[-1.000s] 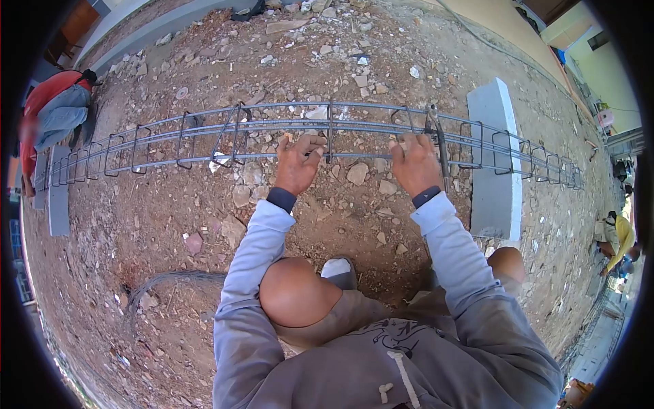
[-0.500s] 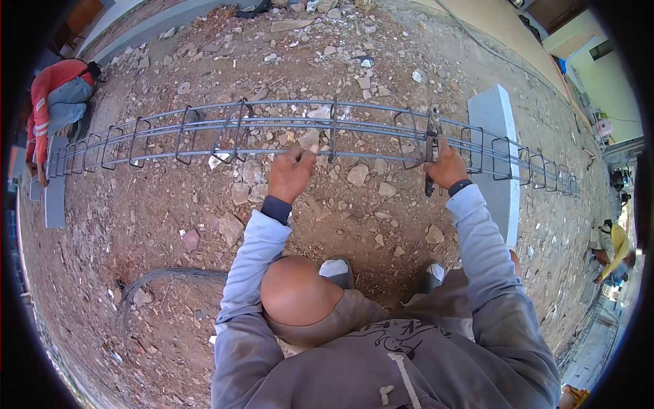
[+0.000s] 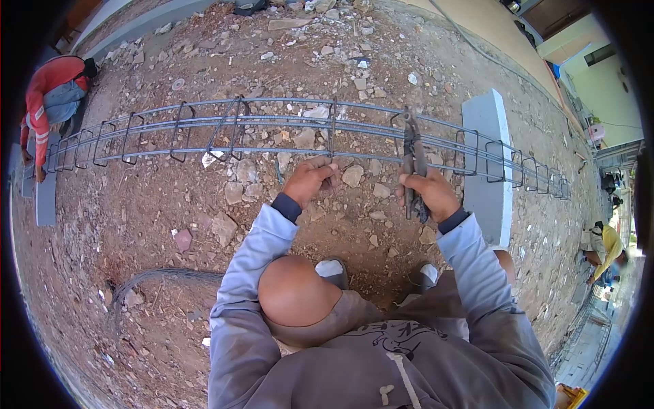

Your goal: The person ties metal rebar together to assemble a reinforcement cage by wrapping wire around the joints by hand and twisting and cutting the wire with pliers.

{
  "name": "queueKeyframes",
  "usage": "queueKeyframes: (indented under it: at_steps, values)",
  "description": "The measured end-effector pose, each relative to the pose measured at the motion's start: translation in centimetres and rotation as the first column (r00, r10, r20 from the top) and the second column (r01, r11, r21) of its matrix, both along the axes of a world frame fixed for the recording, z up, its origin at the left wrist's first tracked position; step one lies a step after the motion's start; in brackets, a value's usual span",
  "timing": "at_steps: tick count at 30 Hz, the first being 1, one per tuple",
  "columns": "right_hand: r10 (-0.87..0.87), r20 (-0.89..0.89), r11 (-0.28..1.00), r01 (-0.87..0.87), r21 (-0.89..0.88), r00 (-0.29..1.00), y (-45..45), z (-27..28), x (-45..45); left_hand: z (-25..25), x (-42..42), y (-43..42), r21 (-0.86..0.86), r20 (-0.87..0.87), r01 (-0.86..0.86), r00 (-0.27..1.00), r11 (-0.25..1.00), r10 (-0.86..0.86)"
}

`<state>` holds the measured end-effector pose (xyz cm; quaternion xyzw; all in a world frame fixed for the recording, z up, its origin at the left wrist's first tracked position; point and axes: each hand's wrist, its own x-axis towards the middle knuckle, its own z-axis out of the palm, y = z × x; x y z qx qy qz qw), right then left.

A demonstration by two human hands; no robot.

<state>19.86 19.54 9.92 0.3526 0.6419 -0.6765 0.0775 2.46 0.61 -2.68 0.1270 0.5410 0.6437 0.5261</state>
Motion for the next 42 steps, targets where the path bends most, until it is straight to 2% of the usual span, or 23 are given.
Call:
queueKeyframes:
  at_steps: [1,2,3,4,5,8,13,17,20,26,29,32,38,41,42]
  values:
    - [0.107,0.115,0.993,-0.112,0.04,0.988,-0.6,-0.1,-0.4,0.3,-0.1,-0.2,-0.007,-0.022,0.003,1.0,1.0,-0.003]
    - [0.23,0.162,0.935,-0.264,0.238,0.96,-1.0,-0.1,-0.6,0.5,-0.1,-0.5,-0.017,-0.042,0.003,0.999,1.0,-0.003]
    - [0.336,0.231,0.815,-0.405,0.414,0.913,-1.5,-0.1,-0.8,0.5,-0.2,-0.8,-0.016,-0.052,0.007,0.999,1.0,-0.008]
    - [0.418,0.318,0.643,-0.525,0.558,0.851,-1.9,0.0,-1.0,0.6,-0.3,-0.9,-0.015,-0.06,0.013,0.998,1.0,-0.013]
    - [0.484,0.342,0.472,-0.569,0.674,0.806,-2.1,0.4,-1.3,0.6,-0.3,-1.1,-0.014,-0.068,0.022,0.997,1.0,-0.023]
    - [0.492,0.556,0.248,-0.72,0.648,0.67,-2.3,2.0,-2.6,0.9,-0.3,-0.8,-0.053,-0.129,0.016,0.991,0.998,-0.022]
    - [0.407,0.739,0.074,-0.826,0.559,0.537,-2.3,3.8,-4.4,1.1,-0.1,-0.8,-0.014,-0.099,-0.01,0.995,1.0,0.008]
    - [0.399,0.767,-0.037,-0.827,0.562,0.503,-3.4,4.9,-5.2,0.7,-0.2,-0.7,-0.004,-0.097,-0.014,0.995,1.0,0.013]
    - [0.33,0.823,-0.232,-0.806,0.545,0.462,-4.0,4.6,-5.7,0.9,-0.1,-0.7,-0.019,-0.068,-0.017,0.998,1.0,0.015]
    - [0.355,0.852,-0.125,-0.884,0.451,0.385,-5.0,5.8,-6.7,0.9,-0.1,-0.8,0.016,-0.06,-0.028,0.998,0.999,0.029]
    - [0.335,0.891,-0.099,-0.929,0.357,0.307,-6.1,7.0,-7.6,1.5,-0.2,-0.8,-0.022,-0.074,-0.022,0.997,1.0,0.02]
    - [0.361,0.877,-0.116,-0.918,0.379,0.317,-6.2,6.5,-7.6,1.1,-0.2,-0.8,-0.028,-0.081,-0.02,0.997,0.999,0.018]
    - [0.332,0.905,-0.013,-0.958,0.286,0.266,-6.9,7.6,-9.5,1.0,-0.3,-0.7,0.003,-0.025,-0.054,0.998,0.999,0.054]
    - [0.426,0.887,-0.036,-0.976,0.215,0.179,-7.0,8.1,-10.0,0.0,-0.7,-0.8,0.054,-0.052,-0.003,0.999,0.999,0.006]
    - [0.461,0.865,-0.055,-0.966,0.252,0.199,-6.9,7.8,-9.7,0.1,-0.7,-0.8,0.055,-0.038,-0.019,0.999,0.998,0.021]
